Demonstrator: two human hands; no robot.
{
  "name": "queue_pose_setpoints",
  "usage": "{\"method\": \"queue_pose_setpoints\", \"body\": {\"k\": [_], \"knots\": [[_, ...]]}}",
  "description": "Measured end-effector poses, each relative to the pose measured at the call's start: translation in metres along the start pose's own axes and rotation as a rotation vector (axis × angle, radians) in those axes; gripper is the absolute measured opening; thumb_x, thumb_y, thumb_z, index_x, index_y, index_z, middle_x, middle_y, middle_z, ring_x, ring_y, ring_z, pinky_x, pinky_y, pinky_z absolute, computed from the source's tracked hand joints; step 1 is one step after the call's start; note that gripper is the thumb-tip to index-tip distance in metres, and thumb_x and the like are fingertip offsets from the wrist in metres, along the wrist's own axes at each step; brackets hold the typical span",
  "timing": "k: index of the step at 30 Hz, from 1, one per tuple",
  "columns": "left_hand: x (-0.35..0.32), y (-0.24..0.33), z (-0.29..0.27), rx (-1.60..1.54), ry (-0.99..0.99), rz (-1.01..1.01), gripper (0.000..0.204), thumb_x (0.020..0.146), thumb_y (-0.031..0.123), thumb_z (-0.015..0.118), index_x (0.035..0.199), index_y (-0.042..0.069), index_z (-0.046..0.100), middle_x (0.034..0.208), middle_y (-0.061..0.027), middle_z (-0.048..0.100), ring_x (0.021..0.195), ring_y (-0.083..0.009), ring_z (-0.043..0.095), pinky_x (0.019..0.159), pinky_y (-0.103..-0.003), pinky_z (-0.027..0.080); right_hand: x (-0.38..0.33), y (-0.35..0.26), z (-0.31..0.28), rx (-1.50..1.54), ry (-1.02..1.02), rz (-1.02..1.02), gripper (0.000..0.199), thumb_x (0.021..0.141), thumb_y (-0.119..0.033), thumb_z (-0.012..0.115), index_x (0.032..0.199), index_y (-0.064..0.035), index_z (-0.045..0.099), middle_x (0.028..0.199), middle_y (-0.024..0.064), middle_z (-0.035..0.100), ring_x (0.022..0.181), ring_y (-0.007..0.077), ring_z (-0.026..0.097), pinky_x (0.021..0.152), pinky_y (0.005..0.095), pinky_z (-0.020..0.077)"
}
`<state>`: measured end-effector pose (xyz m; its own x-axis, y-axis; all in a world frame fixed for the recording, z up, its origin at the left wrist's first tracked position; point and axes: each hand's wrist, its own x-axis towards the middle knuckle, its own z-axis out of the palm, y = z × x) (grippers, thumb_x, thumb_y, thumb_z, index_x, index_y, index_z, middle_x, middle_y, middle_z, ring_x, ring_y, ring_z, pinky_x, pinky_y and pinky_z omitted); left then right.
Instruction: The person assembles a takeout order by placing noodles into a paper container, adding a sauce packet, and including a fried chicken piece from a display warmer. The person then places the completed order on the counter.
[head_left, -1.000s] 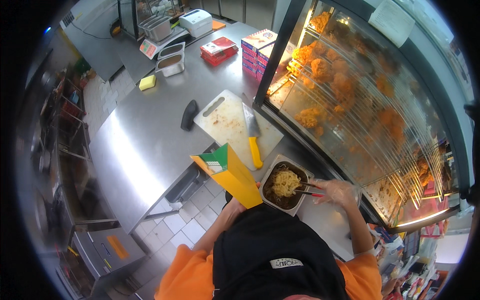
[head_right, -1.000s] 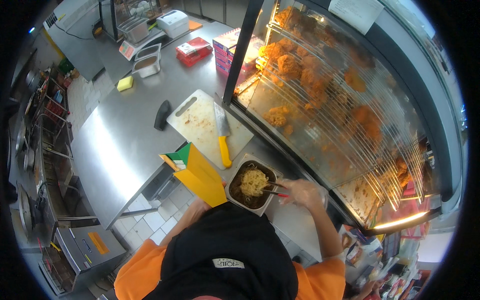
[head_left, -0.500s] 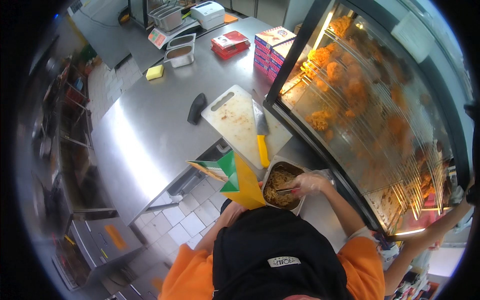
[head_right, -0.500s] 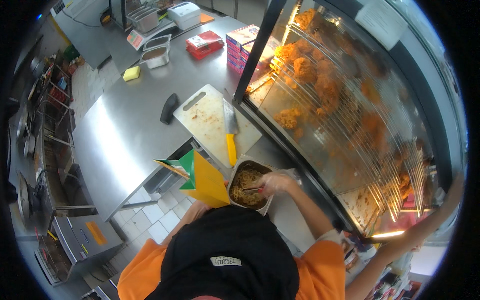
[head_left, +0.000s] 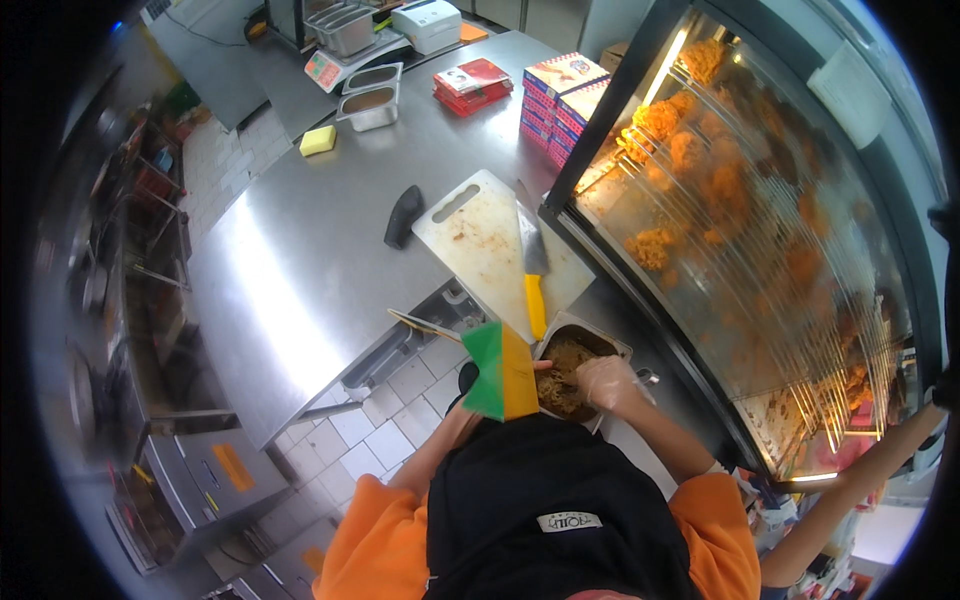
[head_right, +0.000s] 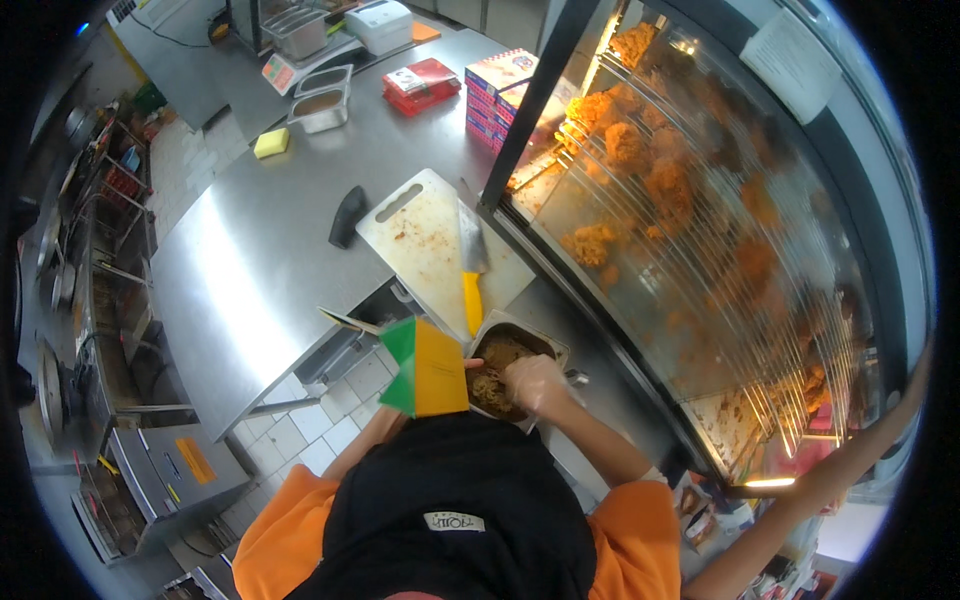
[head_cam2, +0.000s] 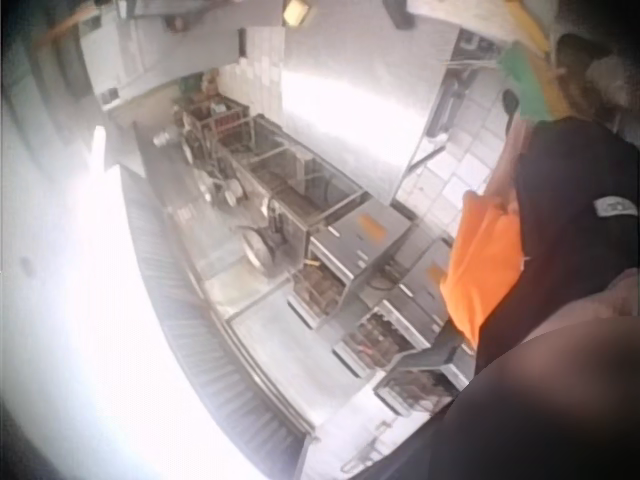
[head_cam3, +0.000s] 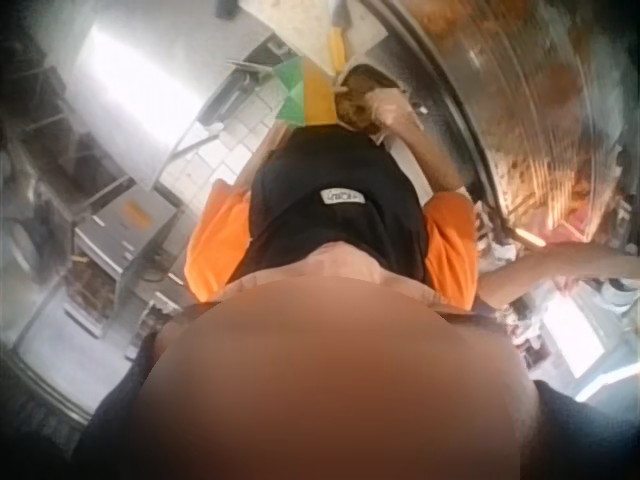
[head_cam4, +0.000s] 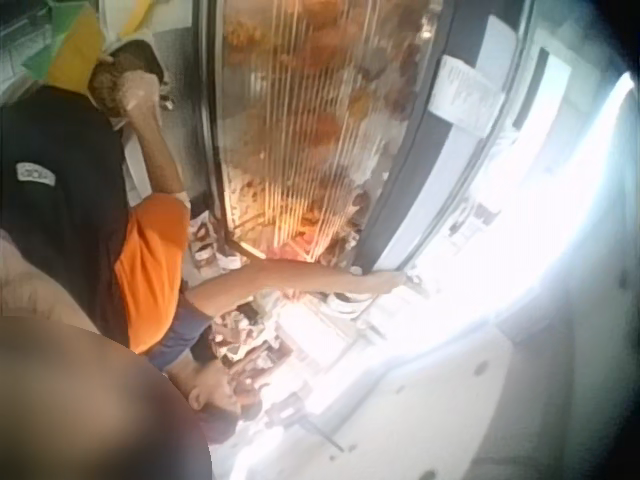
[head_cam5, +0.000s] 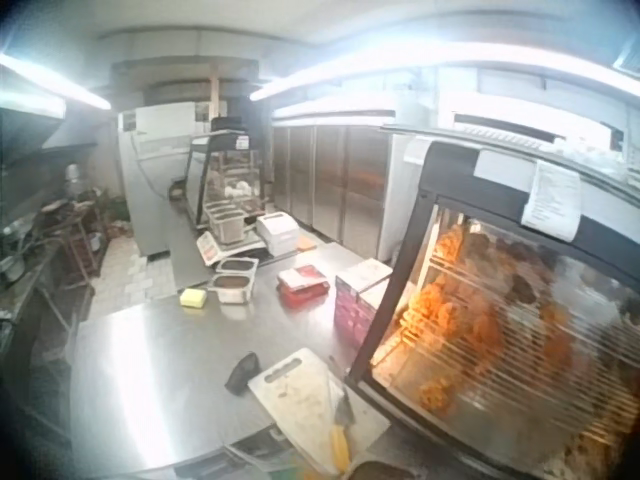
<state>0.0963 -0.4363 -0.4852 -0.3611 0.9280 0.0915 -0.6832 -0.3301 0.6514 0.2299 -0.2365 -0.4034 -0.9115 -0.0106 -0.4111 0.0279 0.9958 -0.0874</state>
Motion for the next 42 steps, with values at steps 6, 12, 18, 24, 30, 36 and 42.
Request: {"method": "queue_pose_setpoints", "body": {"k": [6, 12, 18, 24, 30, 36, 42], "knots": [[0.005, 0.002, -0.008, 0.187, 0.091, -0.413, 0.049, 0.103, 0.029, 0.026, 0.142, 0.002, 0.034, 0.136, -0.0090, 0.045, 0.117, -0.0115, 0.046, 0.103, -0.021, 0.032, -0.020, 0.038, -0.037, 0.597, -0.255, 0.260, 0.060, 0.060, -0.043, 0.079, 0.106, -0.0082, 0.063, 0.087, 0.0130, 0.067, 0.081, 0.0245, 0.065, 0.070, 0.0354, 0.0485], [-0.007, -0.007, -0.013, 0.438, -0.005, -0.262, 0.047, 0.102, 0.029, 0.030, 0.140, 0.001, 0.035, 0.141, -0.0098, 0.039, 0.126, -0.0132, 0.039, 0.105, -0.026, 0.030, -0.044, 0.031, -0.006, 0.805, -0.109, 0.453, 0.045, 0.065, -0.031, 0.082, 0.098, -0.0056, 0.064, 0.078, 0.0060, 0.065, 0.069, 0.0158, 0.062, 0.054, 0.0305, 0.0488], [-0.012, -0.006, -0.013, 0.216, 0.076, -0.179, 0.042, 0.101, 0.027, 0.033, 0.133, 0.001, 0.041, 0.128, -0.0088, 0.044, 0.116, -0.0140, 0.044, 0.106, -0.030, 0.031, -0.042, 0.028, -0.003, 1.111, 0.065, 0.574, 0.028, 0.069, -0.020, 0.078, 0.090, -0.0042, 0.067, 0.070, -0.0021, 0.061, 0.053, 0.0065, 0.053, 0.049, 0.0240, 0.0441], [-0.053, 0.032, -0.043, -0.026, 0.160, 0.011, 0.037, 0.100, 0.026, 0.037, 0.126, 0.001, 0.046, 0.116, -0.0078, 0.049, 0.105, -0.0148, 0.049, 0.107, -0.034, 0.031, 0.023, -0.003, -0.083, 0.769, 0.368, 0.313, 0.022, 0.068, -0.023, 0.070, 0.074, -0.0027, 0.065, 0.066, 0.0103, 0.058, 0.059, 0.0152, 0.056, 0.058, 0.0334, 0.0439], [-0.118, 0.104, -0.110, -0.226, 0.183, 0.303, 0.033, 0.099, 0.024, 0.040, 0.119, 0.001, 0.052, 0.103, -0.0068, 0.054, 0.095, -0.0156, 0.054, 0.108, -0.038, 0.032, 0.200, -0.064, -0.119, 0.599, 0.234, -0.167, 0.026, 0.067, -0.025, 0.066, 0.084, -0.0057, 0.065, 0.067, 0.0148, 0.059, 0.061, 0.0264, 0.058, 0.059, 0.0375, 0.0452], [-0.157, 0.171, -0.166, 0.205, 0.349, 0.704, 0.028, 0.098, 0.022, 0.044, 0.109, 0.001, 0.058, 0.086, -0.0040, 0.055, 0.080, -0.0144, 0.057, 0.106, -0.043, 0.037, 0.350, -0.162, -0.163, 0.240, -0.127, -0.429, 0.036, 0.065, -0.032, 0.070, 0.095, -0.0128, 0.071, 0.076, 0.0106, 0.067, 0.071, 0.0199, 0.064, 0.066, 0.0320, 0.0495], [-0.183, 0.185, -0.184, 0.224, 0.469, 0.915, 0.029, 0.099, 0.022, 0.042, 0.114, 0.001, 0.056, 0.080, -0.0017, 0.052, 0.074, -0.0131, 0.054, 0.103, -0.041, 0.043, 0.377, -0.234, -0.231, -0.614, -0.272, -0.356, 0.040, 0.070, -0.035, 0.071, 0.105, -0.0155, 0.069, 0.096, 0.0083, 0.069, 0.092, 0.0249, 0.066, 0.076, 0.0381, 0.0511]]}}
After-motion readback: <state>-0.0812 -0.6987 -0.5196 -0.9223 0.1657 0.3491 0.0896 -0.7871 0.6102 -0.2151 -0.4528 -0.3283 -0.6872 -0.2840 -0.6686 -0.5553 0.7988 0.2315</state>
